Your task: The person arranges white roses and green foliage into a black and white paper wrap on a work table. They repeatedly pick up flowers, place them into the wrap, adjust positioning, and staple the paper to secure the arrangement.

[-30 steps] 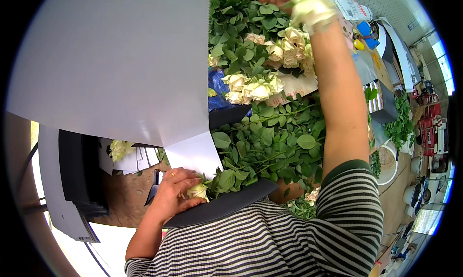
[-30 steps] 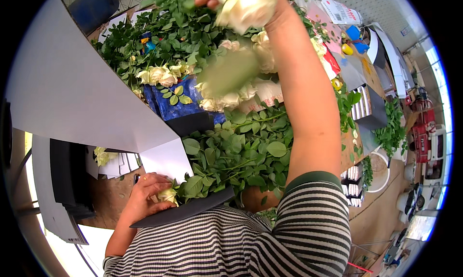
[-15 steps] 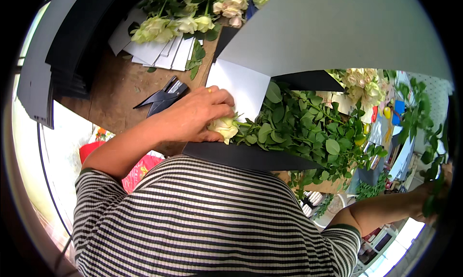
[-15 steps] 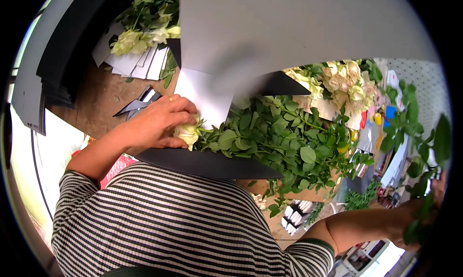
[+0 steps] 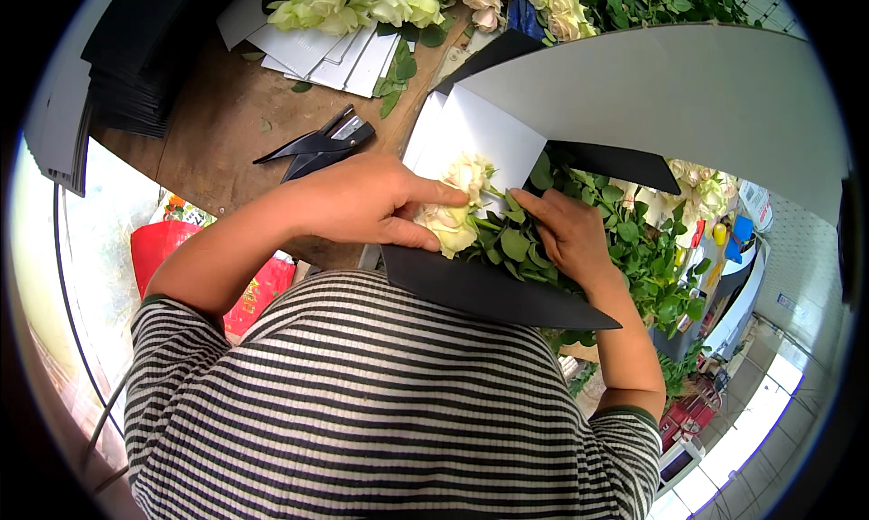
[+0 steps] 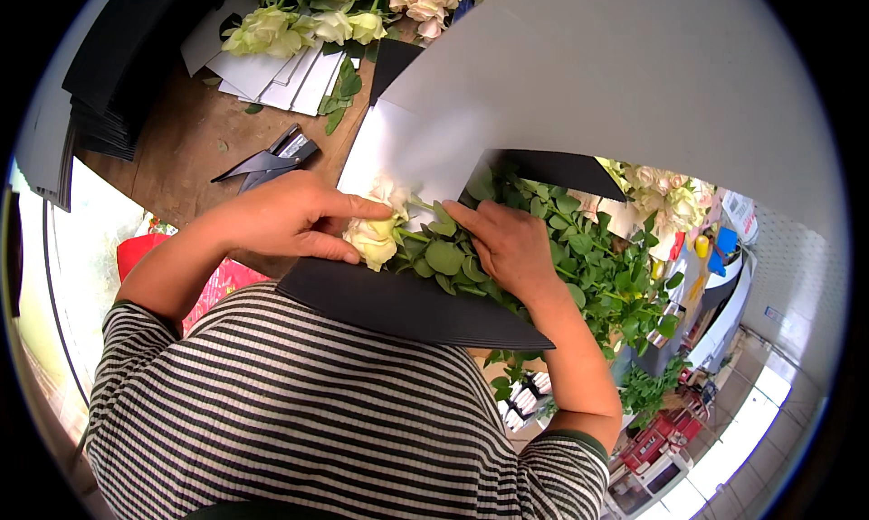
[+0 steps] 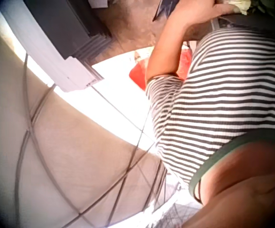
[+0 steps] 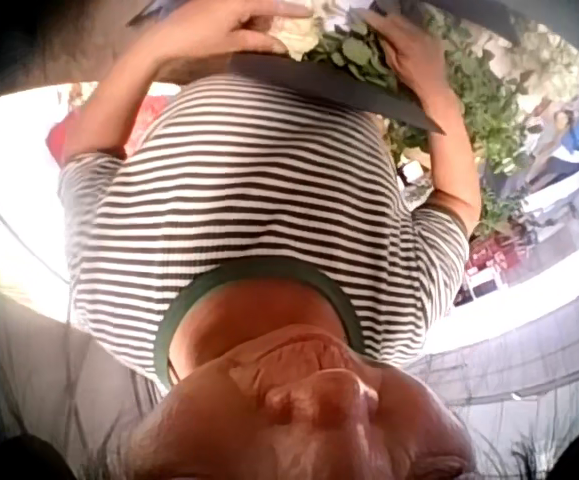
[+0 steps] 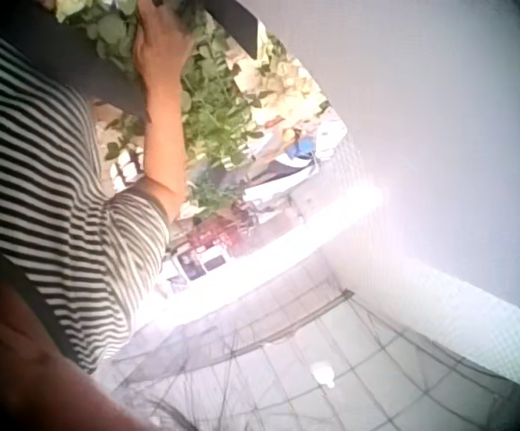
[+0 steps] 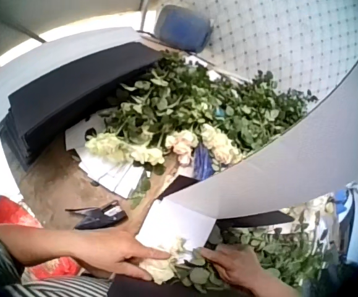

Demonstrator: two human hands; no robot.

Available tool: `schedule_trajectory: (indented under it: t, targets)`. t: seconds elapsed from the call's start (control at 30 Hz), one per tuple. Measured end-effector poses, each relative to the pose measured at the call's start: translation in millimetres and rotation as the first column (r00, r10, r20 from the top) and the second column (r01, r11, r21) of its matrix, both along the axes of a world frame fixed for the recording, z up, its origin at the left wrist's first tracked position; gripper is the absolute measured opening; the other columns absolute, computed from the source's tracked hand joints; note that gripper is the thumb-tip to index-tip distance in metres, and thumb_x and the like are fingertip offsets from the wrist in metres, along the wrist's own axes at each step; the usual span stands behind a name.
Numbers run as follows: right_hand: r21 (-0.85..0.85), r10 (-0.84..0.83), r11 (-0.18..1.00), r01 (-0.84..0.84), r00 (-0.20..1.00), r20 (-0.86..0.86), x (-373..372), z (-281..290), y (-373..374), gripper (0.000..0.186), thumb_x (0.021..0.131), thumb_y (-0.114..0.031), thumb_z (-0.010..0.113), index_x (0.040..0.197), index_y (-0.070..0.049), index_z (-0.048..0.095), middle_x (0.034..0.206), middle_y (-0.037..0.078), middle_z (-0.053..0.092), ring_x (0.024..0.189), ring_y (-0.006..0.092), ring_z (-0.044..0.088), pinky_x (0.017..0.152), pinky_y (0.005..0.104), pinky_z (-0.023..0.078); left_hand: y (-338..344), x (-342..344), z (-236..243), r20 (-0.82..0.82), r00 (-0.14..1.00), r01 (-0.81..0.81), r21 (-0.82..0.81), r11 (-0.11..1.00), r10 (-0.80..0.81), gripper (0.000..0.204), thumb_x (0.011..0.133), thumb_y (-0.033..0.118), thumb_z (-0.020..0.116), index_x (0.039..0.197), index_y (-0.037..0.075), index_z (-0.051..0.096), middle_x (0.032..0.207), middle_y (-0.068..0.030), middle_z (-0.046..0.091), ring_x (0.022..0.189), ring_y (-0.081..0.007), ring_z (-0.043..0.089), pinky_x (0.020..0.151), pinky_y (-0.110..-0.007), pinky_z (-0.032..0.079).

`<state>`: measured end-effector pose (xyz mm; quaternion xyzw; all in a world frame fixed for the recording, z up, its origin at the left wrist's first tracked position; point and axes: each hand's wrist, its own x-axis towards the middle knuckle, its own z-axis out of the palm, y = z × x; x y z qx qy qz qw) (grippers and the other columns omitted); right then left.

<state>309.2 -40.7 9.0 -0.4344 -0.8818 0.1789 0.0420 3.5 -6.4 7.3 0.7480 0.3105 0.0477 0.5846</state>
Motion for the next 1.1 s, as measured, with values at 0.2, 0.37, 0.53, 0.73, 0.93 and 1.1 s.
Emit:
schedule_trajectory:
  t: [0.2, 0.37, 0.53, 0.73, 0.93, 1.1]
  targets:
    - [0.110, 0.008, 0.994, -0.004, 0.999, -0.036, -1.5, -6.3, -0.6, 0.046, 0.078, -0.007, 0.062, 0.121, -0.023, 0.062, 0.067, 0.004, 0.046, 0.058, 0.0236, 0.052, 0.050, 0.0364, 0.042, 8.6, 21.4, 16.9, 0.148, 0.989, -0.115, 0.736, 0.668, 0.007, 0.076, 0.063, 0.042, 0.081, 0.125, 0.006, 0.056, 0.121, -0.0110, 0.059, 0.110, -0.0301, 0.055, 0.096, -0.045, 0.039]
    - [0.104, 0.014, 0.995, -0.006, 0.997, -0.071, 11.5, 14.2, 4.8, 0.035, 0.085, -0.019, 0.062, 0.120, -0.017, 0.063, 0.074, 0.003, 0.054, 0.070, 0.0218, 0.058, 0.063, 0.0342, 0.048, 8.2, 35.0, 10.5, -0.105, 0.991, 0.136, 0.729, 0.671, -0.086, 0.074, 0.063, 0.044, 0.080, 0.118, 0.002, 0.056, 0.122, -0.0121, 0.059, 0.122, -0.0300, 0.051, 0.107, -0.052, 0.030]
    - [-0.217, -0.233, 0.968, 0.123, 0.753, -0.615, 88.6, 121.3, 74.3, 0.024, 0.091, -0.009, 0.055, 0.113, -0.009, 0.065, 0.097, 0.008, 0.065, 0.084, 0.0224, 0.062, 0.077, 0.0307, 0.050, 3.0, 36.4, 14.4, -0.110, 0.993, 0.111, 0.707, 0.699, -0.047, 0.071, 0.061, 0.039, 0.083, 0.115, 0.000, 0.057, 0.119, -0.0149, 0.060, 0.118, -0.0333, 0.054, 0.105, -0.053, 0.032]
    - [0.396, -0.242, 0.914, 0.087, 0.901, 0.360, 163.3, 6.9, 146.0, 0.034, 0.081, -0.008, 0.060, 0.109, -0.025, 0.068, 0.104, 0.004, 0.054, 0.103, 0.0228, 0.054, 0.087, 0.0359, 0.048, 5.2, 37.8, 14.3, -0.120, 0.990, 0.138, 0.691, 0.709, -0.075, 0.071, 0.062, 0.040, 0.084, 0.117, 0.002, 0.058, 0.120, -0.0135, 0.061, 0.117, -0.0328, 0.055, 0.105, -0.053, 0.033]
    - [0.401, -0.235, 0.881, 0.249, 0.968, -0.084, 184.4, 20.6, 169.5, 0.022, 0.087, -0.020, 0.059, 0.108, -0.020, 0.066, 0.121, 0.007, 0.055, 0.110, 0.0229, 0.056, 0.086, 0.0326, 0.050, 3.4, 35.0, 15.9, -0.138, 0.988, 0.140, 0.674, 0.726, -0.063, 0.071, 0.064, 0.043, 0.083, 0.118, 0.005, 0.058, 0.121, -0.0106, 0.062, 0.120, -0.0296, 0.055, 0.105, -0.052, 0.034]
    - [0.200, -0.293, 0.793, 0.576, 0.648, -0.703, 194.8, 67.5, 184.2, 0.034, 0.083, -0.008, 0.063, 0.117, -0.011, 0.062, 0.119, 0.003, 0.063, 0.105, 0.0155, 0.060, 0.093, 0.0306, 0.047, 3.5, 37.1, 13.7, -0.138, 0.988, 0.141, 0.671, 0.728, -0.065, 0.071, 0.063, 0.043, 0.083, 0.117, 0.004, 0.059, 0.121, -0.0104, 0.062, 0.119, -0.0300, 0.055, 0.103, -0.051, 0.035]
